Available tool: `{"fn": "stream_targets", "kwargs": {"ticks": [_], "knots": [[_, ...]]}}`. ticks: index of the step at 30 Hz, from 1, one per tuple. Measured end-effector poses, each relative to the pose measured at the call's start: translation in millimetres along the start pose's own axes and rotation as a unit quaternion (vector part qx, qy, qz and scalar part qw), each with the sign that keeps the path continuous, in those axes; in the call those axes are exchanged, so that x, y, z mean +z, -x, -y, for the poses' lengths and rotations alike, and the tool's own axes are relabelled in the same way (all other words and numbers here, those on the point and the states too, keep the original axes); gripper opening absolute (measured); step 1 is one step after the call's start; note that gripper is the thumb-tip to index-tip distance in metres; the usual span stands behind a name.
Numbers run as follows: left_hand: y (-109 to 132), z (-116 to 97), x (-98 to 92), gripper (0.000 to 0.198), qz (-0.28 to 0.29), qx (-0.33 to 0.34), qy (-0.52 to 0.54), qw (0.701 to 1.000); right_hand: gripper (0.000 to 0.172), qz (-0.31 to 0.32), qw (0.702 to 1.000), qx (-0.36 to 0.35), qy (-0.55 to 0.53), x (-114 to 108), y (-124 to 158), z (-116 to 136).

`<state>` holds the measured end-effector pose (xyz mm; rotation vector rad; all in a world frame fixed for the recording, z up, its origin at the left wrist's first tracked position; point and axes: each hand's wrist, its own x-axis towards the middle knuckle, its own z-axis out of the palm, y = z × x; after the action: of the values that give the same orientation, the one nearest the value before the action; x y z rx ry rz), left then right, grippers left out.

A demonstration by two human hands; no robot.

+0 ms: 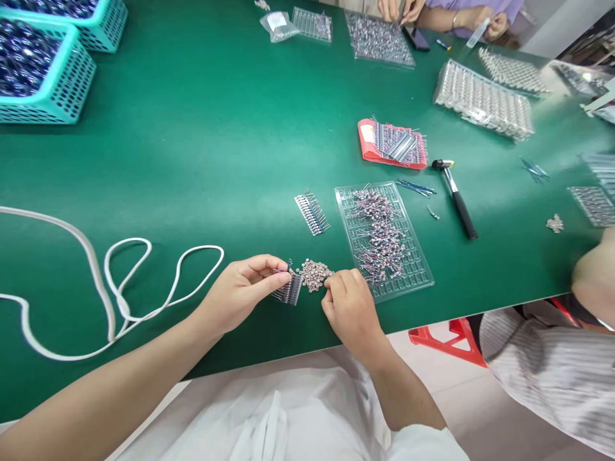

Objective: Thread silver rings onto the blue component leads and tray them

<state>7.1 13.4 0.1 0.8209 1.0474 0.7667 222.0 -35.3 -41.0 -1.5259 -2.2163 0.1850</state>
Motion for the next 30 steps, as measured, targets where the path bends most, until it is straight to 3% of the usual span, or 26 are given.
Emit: {"fn": "stream_targets", "kwargs": {"ticks": [12, 20, 30], "knots": [[1.4, -1.6, -0.1, 0.02, -0.012, 0.003, -0.012, 1.0, 0.019, 0.005, 1.0, -0.003, -0.001, -6.1, 2.1, 1.6], [0.6, -4.4, -0.2, 0.02, -0.013, 0.01, -0.012, 1.0, 0.019, -0.018, 0.997, -0.069, -0.022, -5.3, 5.7, 8.2], [0.7, -3.4, -1.0, 0.02, -0.019, 0.019, -0.034, 0.999, 0.02, -0.009, 0.996, -0.083, -0.02, -1.5, 5.8, 9.6]]}}
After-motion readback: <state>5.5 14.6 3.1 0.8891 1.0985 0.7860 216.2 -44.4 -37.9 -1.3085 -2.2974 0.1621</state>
